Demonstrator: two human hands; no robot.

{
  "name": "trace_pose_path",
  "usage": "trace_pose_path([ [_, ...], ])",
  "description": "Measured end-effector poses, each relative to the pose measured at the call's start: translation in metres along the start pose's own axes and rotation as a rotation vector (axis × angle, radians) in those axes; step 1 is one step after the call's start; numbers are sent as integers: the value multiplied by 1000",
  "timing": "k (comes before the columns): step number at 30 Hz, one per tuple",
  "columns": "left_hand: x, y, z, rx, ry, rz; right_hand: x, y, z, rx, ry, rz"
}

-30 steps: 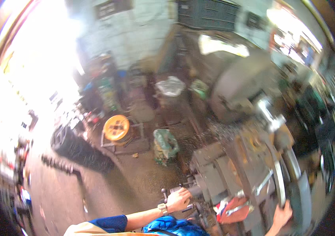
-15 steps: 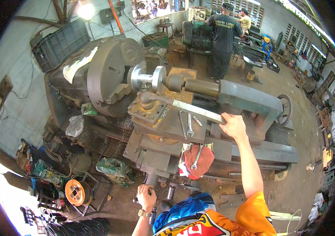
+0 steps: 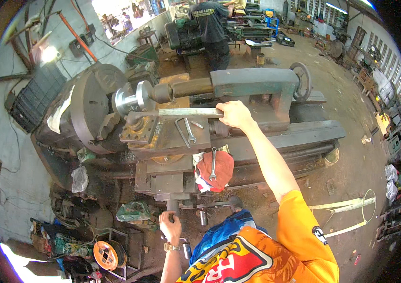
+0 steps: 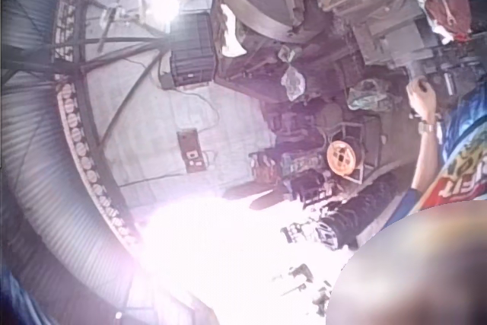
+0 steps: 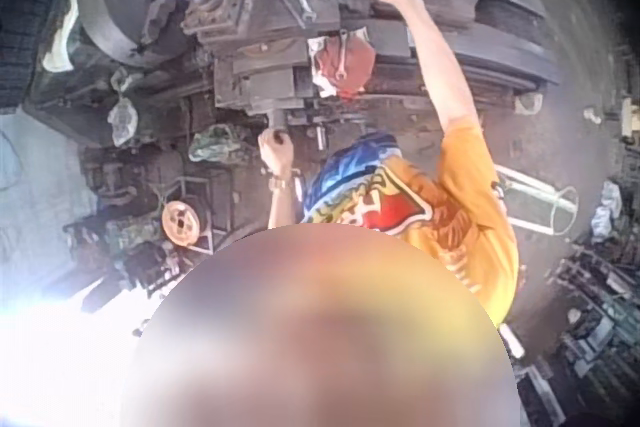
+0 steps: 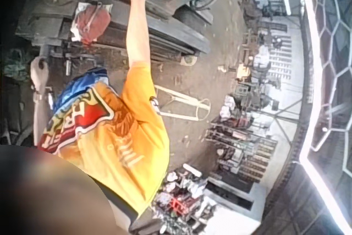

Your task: The person operates a metal lathe, turning a cylindrical workpiece while adjusting the machine controls and using a ruler to measure the part. They then remove the finished piece from the chuck.

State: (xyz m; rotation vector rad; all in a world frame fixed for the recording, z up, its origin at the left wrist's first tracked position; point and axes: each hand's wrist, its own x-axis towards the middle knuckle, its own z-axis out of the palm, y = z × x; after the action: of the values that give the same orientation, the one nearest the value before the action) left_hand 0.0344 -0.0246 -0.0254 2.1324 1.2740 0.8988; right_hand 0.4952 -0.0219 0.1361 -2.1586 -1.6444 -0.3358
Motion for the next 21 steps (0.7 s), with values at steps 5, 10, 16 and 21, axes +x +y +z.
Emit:
trace_pose_path([
  [5,71,69,-25,-44,27,334,3,-6,-3,-7,-13,20],
  [10,172,177,-10,42,-27,775,4,-4,-4,-2,8,-26],
  [16,255,235,52,307,-165,980,2,-1,-5,14,35,-78],
  [21,290,247,87,582,-281,893,5,-4,-14,89,-85,-26],
])
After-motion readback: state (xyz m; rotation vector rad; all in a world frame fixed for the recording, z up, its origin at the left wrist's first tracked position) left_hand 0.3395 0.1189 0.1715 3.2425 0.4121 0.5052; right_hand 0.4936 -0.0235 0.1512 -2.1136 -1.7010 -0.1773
